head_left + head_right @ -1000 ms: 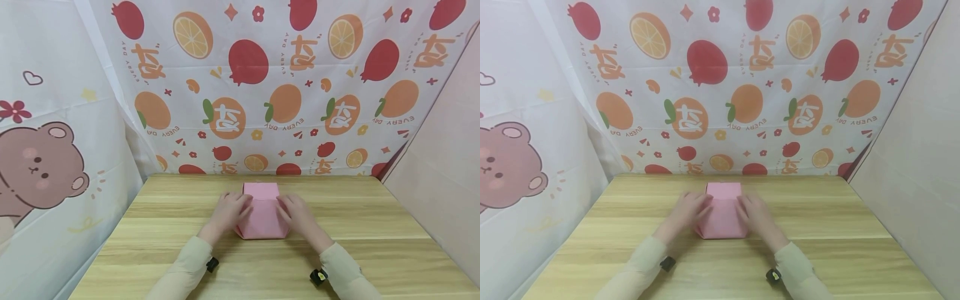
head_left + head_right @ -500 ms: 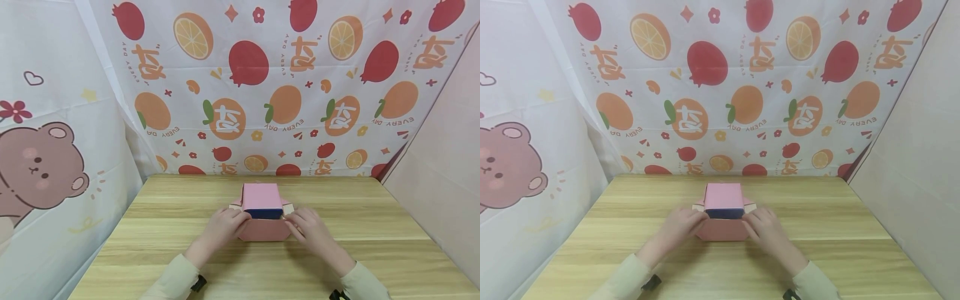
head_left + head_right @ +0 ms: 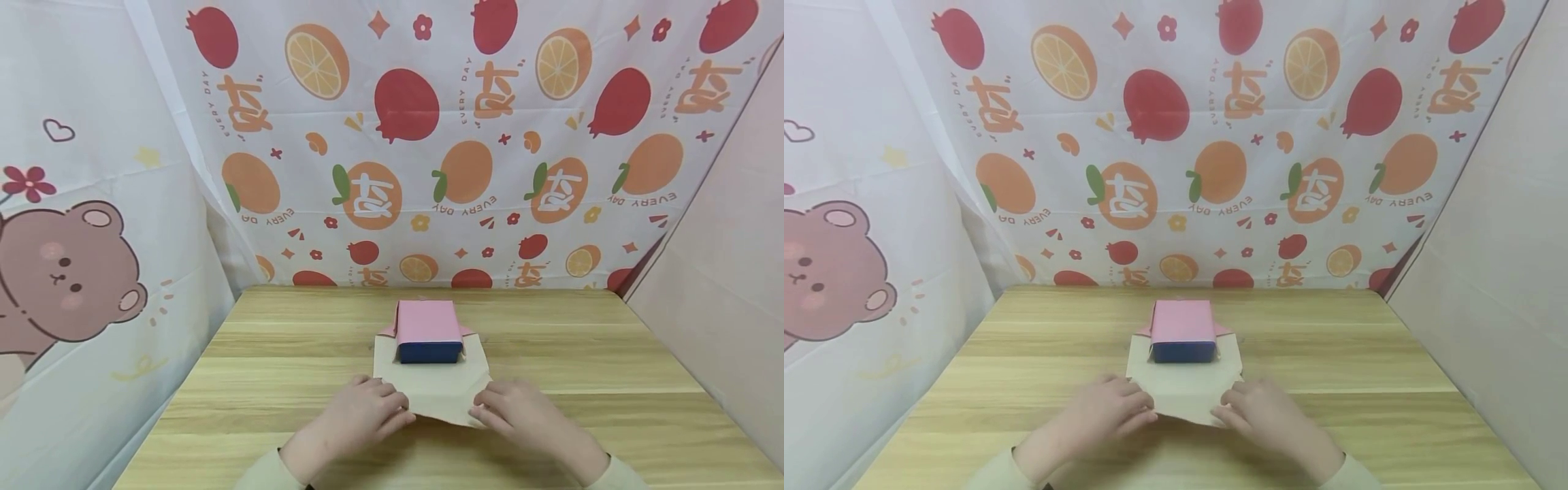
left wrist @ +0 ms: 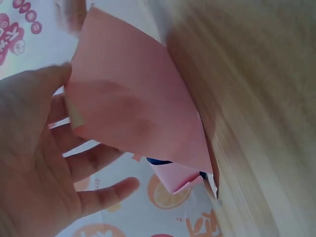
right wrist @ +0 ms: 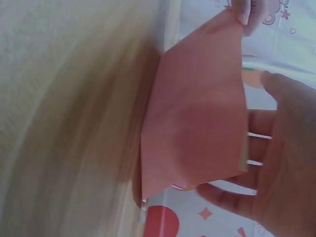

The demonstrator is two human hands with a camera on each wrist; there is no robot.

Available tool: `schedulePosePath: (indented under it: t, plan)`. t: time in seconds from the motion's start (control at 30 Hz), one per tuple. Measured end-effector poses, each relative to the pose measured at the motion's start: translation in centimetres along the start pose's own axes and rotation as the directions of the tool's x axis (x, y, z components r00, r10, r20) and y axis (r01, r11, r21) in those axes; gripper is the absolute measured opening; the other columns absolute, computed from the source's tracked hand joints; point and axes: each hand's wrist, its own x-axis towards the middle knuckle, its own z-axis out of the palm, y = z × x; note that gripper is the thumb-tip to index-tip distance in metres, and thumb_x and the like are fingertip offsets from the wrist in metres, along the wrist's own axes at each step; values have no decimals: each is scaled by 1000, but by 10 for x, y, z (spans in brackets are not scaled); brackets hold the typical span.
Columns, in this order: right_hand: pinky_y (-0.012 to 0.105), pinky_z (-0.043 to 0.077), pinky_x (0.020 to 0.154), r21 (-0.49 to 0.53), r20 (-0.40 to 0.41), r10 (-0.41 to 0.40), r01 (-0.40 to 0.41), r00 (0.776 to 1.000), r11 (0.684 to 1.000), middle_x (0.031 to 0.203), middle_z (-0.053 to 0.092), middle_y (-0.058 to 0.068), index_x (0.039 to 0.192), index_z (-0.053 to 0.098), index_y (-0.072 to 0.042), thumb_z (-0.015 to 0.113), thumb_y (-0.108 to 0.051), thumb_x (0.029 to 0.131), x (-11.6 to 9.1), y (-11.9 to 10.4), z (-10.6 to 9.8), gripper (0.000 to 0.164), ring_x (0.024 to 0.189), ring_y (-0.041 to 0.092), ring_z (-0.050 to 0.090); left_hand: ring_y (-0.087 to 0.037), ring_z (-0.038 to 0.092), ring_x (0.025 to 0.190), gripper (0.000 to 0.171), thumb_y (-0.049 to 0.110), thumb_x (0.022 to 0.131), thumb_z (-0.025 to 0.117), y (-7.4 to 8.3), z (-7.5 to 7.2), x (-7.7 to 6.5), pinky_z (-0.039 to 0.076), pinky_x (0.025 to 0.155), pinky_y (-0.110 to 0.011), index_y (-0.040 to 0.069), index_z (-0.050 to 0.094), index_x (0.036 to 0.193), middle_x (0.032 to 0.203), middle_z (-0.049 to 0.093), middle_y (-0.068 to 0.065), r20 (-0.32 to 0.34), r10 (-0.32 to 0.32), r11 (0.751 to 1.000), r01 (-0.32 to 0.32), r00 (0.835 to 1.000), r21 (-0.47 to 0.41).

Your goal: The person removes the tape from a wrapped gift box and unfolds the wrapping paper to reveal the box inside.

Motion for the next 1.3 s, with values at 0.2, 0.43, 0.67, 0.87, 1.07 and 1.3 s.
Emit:
schedulePosePath:
  t: [0.2, 0.43, 0.67, 0.87, 1.07, 1.3]
  plan:
    - [22, 49, 68, 102, 195, 25, -45, 981, 994, 85, 63, -16, 92, 70, -24, 53, -42, 99, -4, -3, 10, 26, 75, -2, 57, -9, 64, 93, 50, 65, 96, 35, 8, 2, -2, 50, 86, -39, 28, 68, 106, 98, 69, 13, 213, -20, 997, 34, 977, -64]
    - [29, 54, 77, 57, 320, 43, -65, 946, 996, 104, 68, -5, 105, 70, -18, 57, -48, 94, -2, -12, 24, 34, 91, 11, 65, -16, 63, 103, 56, 71, 93, 35, 21, 12, -3, 47, 94, -51, 30, 67, 112, 108, 69, 10, 364, -70, 992, 103, 929, -74]
    - [39, 52, 92, 30, 377, 63, -80, 924, 996, 126, 65, 2, 121, 67, -20, 62, -49, 90, 7, -23, 34, 43, 114, 21, 62, -22, 61, 109, 50, 67, 87, 53, 28, 18, 8, 50, 89, -52, 26, 64, 115, 115, 64, 4, 389, -115, 993, 120, 914, 12]
    - [42, 49, 99, 31, 415, 49, -68, 908, 997, 137, 59, 6, 131, 61, -19, 67, -48, 86, 20, -23, 39, 53, 124, 24, 57, -34, 56, 121, 70, 69, 77, 63, 28, 25, 21, 47, 93, -60, 22, 58, 129, 135, 58, -7, 445, -211, 974, 224, 870, 24]
    - [52, 44, 105, 108, 472, 95, -165, 877, 980, 147, 49, 11, 139, 54, -18, 72, -50, 81, 27, -5, 40, 69, 134, 32, 48, -42, 49, 130, 90, 71, 68, 70, 24, 28, 28, 42, 99, -64, 25, 48, 142, 148, 48, -13, 483, -256, 960, 280, 837, 23]
    - [59, 35, 110, 132, 547, 164, -278, 821, 952, 156, 34, 20, 148, 43, -16, 75, -59, 73, 22, 16, 37, 92, 142, 44, 33, -51, 42, 133, 97, 67, 63, 76, 9, 29, 27, 34, 101, -72, 28, 45, 145, 152, 42, -16, 509, -285, 941, 337, 812, -11]
